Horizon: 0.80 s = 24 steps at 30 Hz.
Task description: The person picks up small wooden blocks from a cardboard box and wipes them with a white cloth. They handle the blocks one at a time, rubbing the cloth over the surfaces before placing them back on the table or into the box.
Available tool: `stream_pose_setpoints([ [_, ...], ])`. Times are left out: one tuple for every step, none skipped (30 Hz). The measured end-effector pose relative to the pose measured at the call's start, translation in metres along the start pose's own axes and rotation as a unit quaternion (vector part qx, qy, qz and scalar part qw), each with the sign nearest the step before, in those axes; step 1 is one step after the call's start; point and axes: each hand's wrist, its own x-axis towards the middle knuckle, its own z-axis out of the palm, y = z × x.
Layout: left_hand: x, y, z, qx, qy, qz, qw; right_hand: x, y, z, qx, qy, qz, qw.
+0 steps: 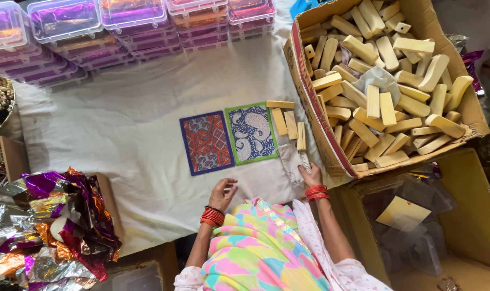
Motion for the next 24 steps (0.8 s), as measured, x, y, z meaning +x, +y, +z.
stream_pose_setpoints([
  [0.002,-0.007,0.001,-0.03,-0.041,-0.026,0.998,0.006,0.009,0.004,0.177,-0.074,0.017,0.981],
  [0.003,-0.013,0.001,-0.031,-0.041,-0.026,0.998,-0.006,-0.015,0.004,0.176,-0.074,0.017,0.981],
  [0.003,-0.018,0.001,-0.103,-0.12,-0.081,0.984,-0.018,-0.039,0.005,0.287,-0.118,0.013,0.951],
  [0.004,-0.024,0.0,-0.174,-0.195,-0.136,0.956,-0.029,-0.063,0.006,0.393,-0.162,0.008,0.905],
  [-0.001,-0.001,-0.003,-0.174,-0.192,-0.135,0.956,-0.043,-0.092,0.002,0.392,-0.164,0.007,0.905],
  [-0.007,0.022,-0.008,-0.262,-0.225,-0.144,0.927,-0.058,-0.121,0.0,0.432,-0.208,0.031,0.877],
  [-0.014,0.045,-0.013,-0.347,-0.255,-0.151,0.89,-0.072,-0.149,-0.003,0.468,-0.251,0.055,0.845],
  [-0.009,0.028,-0.008,-0.347,-0.251,-0.151,0.891,-0.083,-0.167,0.0,0.468,-0.255,0.054,0.844],
  [-0.005,0.011,-0.002,-0.469,-0.312,-0.1,0.82,-0.094,-0.184,0.003,0.501,-0.295,0.087,0.809],
  [0.0,-0.005,0.004,-0.579,-0.366,-0.044,0.728,-0.104,-0.201,0.004,0.531,-0.331,0.121,0.771],
  [-0.001,0.014,-0.001,-0.579,-0.364,-0.043,0.728,-0.116,-0.225,0.003,0.53,-0.333,0.12,0.771],
  [-0.001,0.033,-0.005,-0.636,-0.329,-0.041,0.696,-0.128,-0.248,0.002,0.51,-0.37,0.109,0.769],
  [-0.001,0.053,-0.009,-0.691,-0.293,-0.038,0.66,-0.139,-0.271,0.0,0.49,-0.405,0.098,0.766],
  [-0.001,0.066,-0.017,-0.69,-0.293,-0.037,0.66,-0.133,-0.245,0.014,0.49,-0.405,0.097,0.766],
  [0.0,0.08,-0.024,-0.697,-0.289,0.01,0.656,-0.127,-0.219,0.027,0.378,-0.398,-0.039,0.835],
  [-0.001,0.093,-0.032,-0.703,-0.283,0.058,0.65,-0.122,-0.192,0.041,0.252,-0.377,-0.173,0.874],
  [0.006,0.071,-0.029,-0.704,-0.282,0.059,0.65,-0.115,-0.194,0.039,0.252,-0.378,-0.173,0.874],
  [0.011,0.049,-0.026,-0.68,-0.212,-0.003,0.701,-0.109,-0.195,0.038,0.252,-0.376,-0.095,0.887],
  [0.016,0.026,-0.023,-0.649,-0.141,-0.065,0.745,-0.104,-0.195,0.036,0.25,-0.372,-0.017,0.894],
  [0.019,0.032,-0.025,-0.649,-0.141,-0.064,0.745,-0.085,-0.186,0.032,0.25,-0.371,-0.017,0.894],
  [0.021,0.038,-0.026,-0.665,-0.115,-0.085,0.733,-0.066,-0.176,0.028,0.227,-0.277,-0.073,0.931],
  [0.022,0.044,-0.028,-0.679,-0.088,-0.107,0.721,-0.049,-0.165,0.024,0.202,-0.178,-0.125,0.955],
  [0.023,0.037,-0.026,-0.679,-0.089,-0.108,0.721,-0.038,-0.165,0.013,0.202,-0.177,-0.124,0.955],
  [0.026,0.031,-0.027,-0.662,-0.077,-0.115,0.737,-0.024,-0.168,0.003,0.11,-0.071,-0.098,0.987],
])
